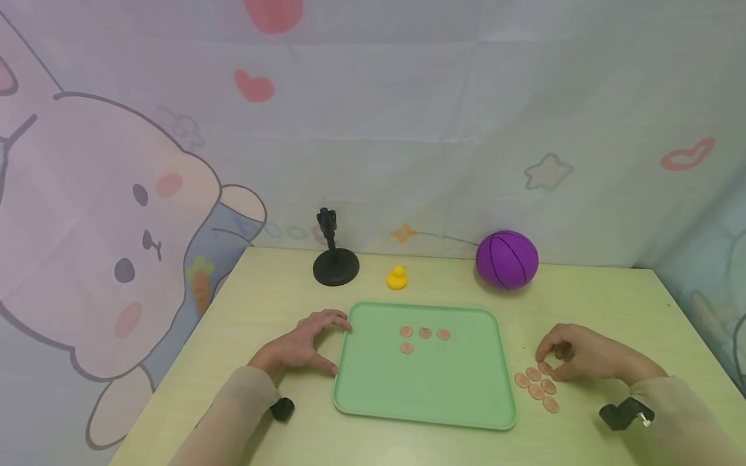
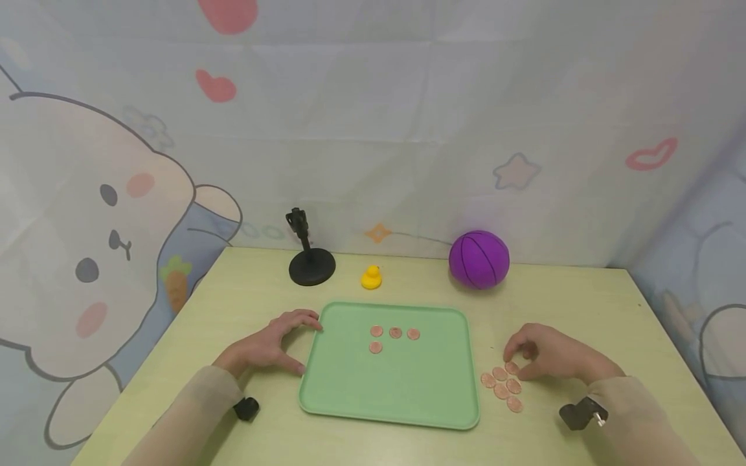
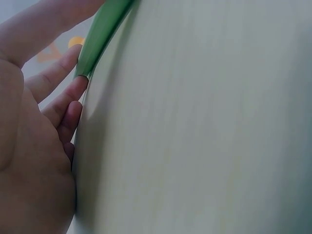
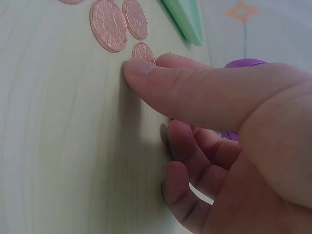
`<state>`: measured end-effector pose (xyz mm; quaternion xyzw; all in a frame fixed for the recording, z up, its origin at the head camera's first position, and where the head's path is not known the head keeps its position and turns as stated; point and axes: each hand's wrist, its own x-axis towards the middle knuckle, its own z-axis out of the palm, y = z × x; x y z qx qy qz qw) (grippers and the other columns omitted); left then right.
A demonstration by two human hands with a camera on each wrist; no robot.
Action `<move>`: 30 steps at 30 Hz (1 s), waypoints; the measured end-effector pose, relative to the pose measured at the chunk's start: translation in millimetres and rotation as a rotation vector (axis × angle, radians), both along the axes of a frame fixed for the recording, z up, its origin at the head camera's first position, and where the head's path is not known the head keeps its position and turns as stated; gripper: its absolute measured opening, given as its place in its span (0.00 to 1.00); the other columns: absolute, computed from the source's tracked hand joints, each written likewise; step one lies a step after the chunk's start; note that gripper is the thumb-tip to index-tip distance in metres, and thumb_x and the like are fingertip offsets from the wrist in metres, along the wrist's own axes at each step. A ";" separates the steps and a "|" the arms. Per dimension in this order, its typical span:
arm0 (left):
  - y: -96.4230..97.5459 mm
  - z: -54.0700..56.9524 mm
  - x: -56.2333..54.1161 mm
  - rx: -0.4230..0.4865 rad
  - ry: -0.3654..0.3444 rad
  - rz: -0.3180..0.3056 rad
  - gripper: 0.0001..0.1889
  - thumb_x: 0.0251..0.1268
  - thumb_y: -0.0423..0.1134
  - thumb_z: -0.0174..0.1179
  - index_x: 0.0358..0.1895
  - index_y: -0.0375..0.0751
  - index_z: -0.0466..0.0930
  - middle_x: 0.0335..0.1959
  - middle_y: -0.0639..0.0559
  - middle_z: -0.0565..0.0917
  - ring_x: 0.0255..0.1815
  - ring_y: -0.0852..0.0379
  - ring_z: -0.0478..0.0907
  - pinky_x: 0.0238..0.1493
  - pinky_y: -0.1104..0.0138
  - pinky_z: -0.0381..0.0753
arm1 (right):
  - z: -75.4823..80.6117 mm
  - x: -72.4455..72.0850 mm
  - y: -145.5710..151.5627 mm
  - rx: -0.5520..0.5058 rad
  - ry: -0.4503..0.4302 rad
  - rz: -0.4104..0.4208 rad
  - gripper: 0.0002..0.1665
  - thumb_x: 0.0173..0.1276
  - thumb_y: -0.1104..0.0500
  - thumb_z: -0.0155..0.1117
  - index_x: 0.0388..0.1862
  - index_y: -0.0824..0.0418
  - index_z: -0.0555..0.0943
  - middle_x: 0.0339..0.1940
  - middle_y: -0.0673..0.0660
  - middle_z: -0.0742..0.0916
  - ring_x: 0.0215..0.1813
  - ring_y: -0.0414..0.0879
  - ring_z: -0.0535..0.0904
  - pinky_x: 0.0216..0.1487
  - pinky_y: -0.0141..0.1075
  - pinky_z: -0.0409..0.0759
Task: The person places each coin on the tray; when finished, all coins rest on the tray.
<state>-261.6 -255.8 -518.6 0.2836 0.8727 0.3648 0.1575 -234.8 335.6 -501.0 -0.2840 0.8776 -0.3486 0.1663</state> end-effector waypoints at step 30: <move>-0.3 -0.5 0.1 0.006 0.006 0.000 0.40 0.45 0.51 0.84 0.66 0.57 0.77 0.77 0.50 0.67 0.79 0.39 0.56 0.75 0.34 0.46 | -0.5 2.5 -7.5 0.044 0.069 0.004 0.14 0.60 0.62 0.77 0.39 0.48 0.83 0.38 0.48 0.78 0.41 0.38 0.69 0.42 0.32 0.70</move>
